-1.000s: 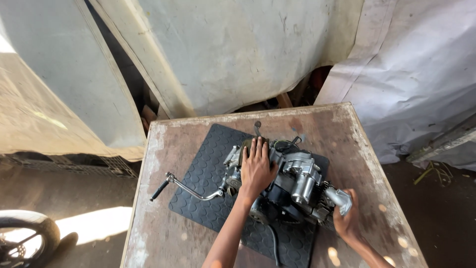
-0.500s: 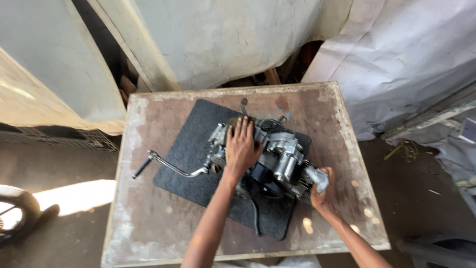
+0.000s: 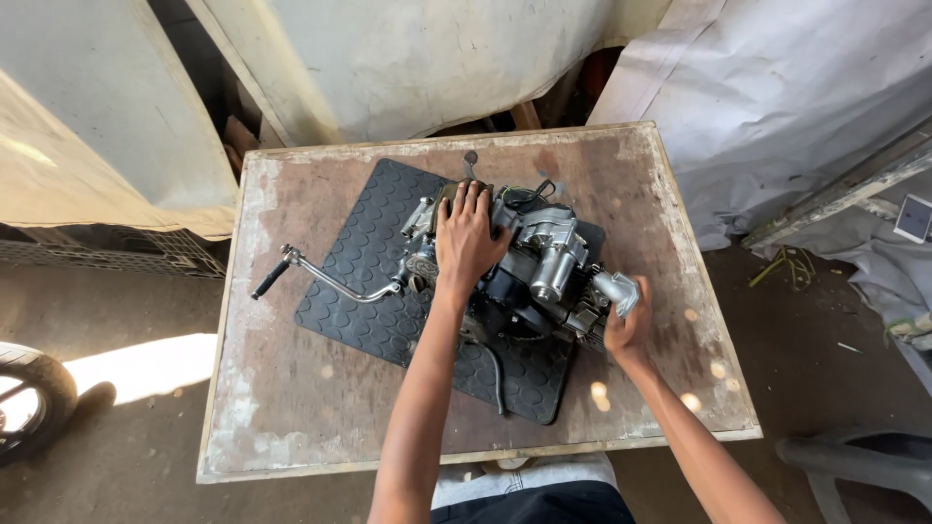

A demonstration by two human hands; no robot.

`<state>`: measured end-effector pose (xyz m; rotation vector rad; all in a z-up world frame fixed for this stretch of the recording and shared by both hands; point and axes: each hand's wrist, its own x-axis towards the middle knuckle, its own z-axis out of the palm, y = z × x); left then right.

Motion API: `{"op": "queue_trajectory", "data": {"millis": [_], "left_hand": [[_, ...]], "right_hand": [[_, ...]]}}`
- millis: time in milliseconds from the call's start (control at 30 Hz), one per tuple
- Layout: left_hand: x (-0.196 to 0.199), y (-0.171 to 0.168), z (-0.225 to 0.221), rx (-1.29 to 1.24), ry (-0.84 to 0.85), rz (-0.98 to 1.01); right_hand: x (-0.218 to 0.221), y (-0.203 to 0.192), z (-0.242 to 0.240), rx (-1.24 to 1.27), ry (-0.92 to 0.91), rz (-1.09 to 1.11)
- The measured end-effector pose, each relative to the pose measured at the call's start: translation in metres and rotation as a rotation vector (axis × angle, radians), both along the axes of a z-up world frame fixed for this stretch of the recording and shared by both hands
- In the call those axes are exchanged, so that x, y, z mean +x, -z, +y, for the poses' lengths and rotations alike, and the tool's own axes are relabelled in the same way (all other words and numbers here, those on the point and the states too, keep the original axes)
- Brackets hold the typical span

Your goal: Repairing and cleaning components of a motorcycle engine on a workbench.

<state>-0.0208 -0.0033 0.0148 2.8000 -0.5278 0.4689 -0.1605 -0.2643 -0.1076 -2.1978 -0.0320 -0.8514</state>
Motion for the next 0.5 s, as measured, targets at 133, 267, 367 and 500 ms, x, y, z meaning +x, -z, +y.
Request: {"op": "queue_trajectory", "data": {"millis": [133, 267, 367, 500], "left_hand": [[0.002, -0.004, -0.001, -0.005, 0.006, 0.019], [0.005, -0.004, -0.001, 0.0, 0.011, 0.044], [-0.001, -0.001, 0.002, 0.021, 0.015, 0.081], [0.008, 0.003, 0.0, 0.038, 0.003, 0.109]], "right_hand": [[-0.001, -0.011, 0.006, 0.029, 0.005, -0.011], [-0.003, -0.034, 0.018, 0.007, 0.026, -0.025], [-0.012, -0.027, 0.018, -0.007, 0.034, -0.029], [-0.004, -0.014, 0.009, 0.035, 0.043, -0.006]]}}
